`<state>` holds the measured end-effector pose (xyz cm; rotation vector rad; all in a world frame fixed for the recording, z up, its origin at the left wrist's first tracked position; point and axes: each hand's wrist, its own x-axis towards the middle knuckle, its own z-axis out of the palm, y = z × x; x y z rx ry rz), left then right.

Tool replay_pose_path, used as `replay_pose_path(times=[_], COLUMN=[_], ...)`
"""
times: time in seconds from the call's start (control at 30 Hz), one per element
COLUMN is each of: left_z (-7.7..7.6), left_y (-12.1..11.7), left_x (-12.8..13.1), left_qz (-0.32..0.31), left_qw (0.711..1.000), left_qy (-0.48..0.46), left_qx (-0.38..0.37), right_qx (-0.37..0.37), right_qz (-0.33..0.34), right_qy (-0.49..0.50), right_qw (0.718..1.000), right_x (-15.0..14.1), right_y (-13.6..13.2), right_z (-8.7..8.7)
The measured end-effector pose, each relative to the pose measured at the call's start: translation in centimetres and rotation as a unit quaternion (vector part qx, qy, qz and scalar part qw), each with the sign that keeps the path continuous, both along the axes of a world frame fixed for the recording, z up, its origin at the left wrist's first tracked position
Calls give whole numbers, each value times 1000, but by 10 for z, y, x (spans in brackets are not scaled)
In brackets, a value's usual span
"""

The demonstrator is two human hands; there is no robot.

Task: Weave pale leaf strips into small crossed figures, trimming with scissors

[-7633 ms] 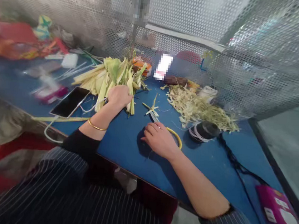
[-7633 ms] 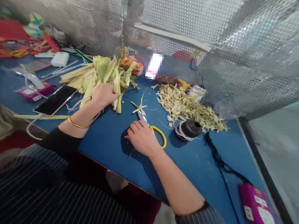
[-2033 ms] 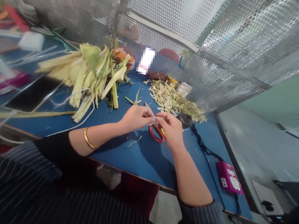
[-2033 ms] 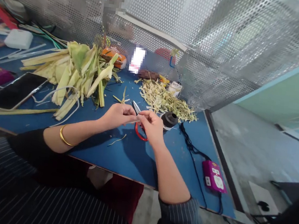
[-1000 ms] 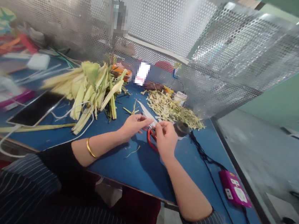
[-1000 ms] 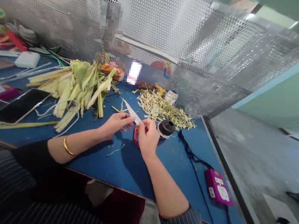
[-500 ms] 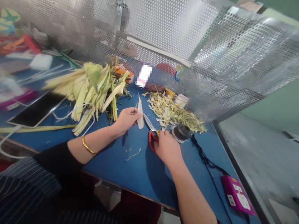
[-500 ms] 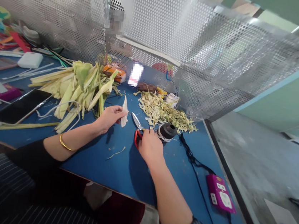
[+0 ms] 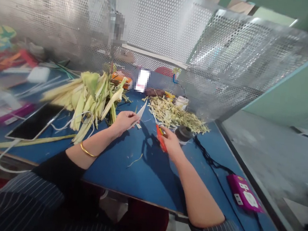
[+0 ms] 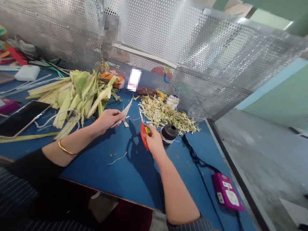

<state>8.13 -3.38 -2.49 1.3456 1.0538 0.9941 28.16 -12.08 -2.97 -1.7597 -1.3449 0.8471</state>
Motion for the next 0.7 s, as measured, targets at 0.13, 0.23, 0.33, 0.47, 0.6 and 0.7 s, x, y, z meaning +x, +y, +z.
replay_pose_path(times=[0.13, 0.23, 0.33, 0.47, 0.6, 0.7], left_z=[-9, -13, -12, -5, -2, -4], left_y=[11, 18, 18, 11, 7, 7], left_x=[-4, -7, -8, -7, -5, -5], left_qz=[54, 73, 63, 1, -43, -53], left_qw=[996, 992, 989, 987, 984, 981], left_qy=[25, 45, 78, 115, 141, 159], left_qx=[59, 91, 110, 115, 104, 98], right_qx=[-15, 3, 19, 11, 12, 9], right_qz=[63, 81, 78, 88, 79, 71], right_qy=[235, 227, 152, 82, 56, 27], right_qw=[970, 971, 985, 993, 995, 997], right_x=[-6, -4, -1, 0, -2, 0], right_y=[-6, -10, -9, -9, -11, -9], right_z=[8, 15, 17, 17, 20, 18])
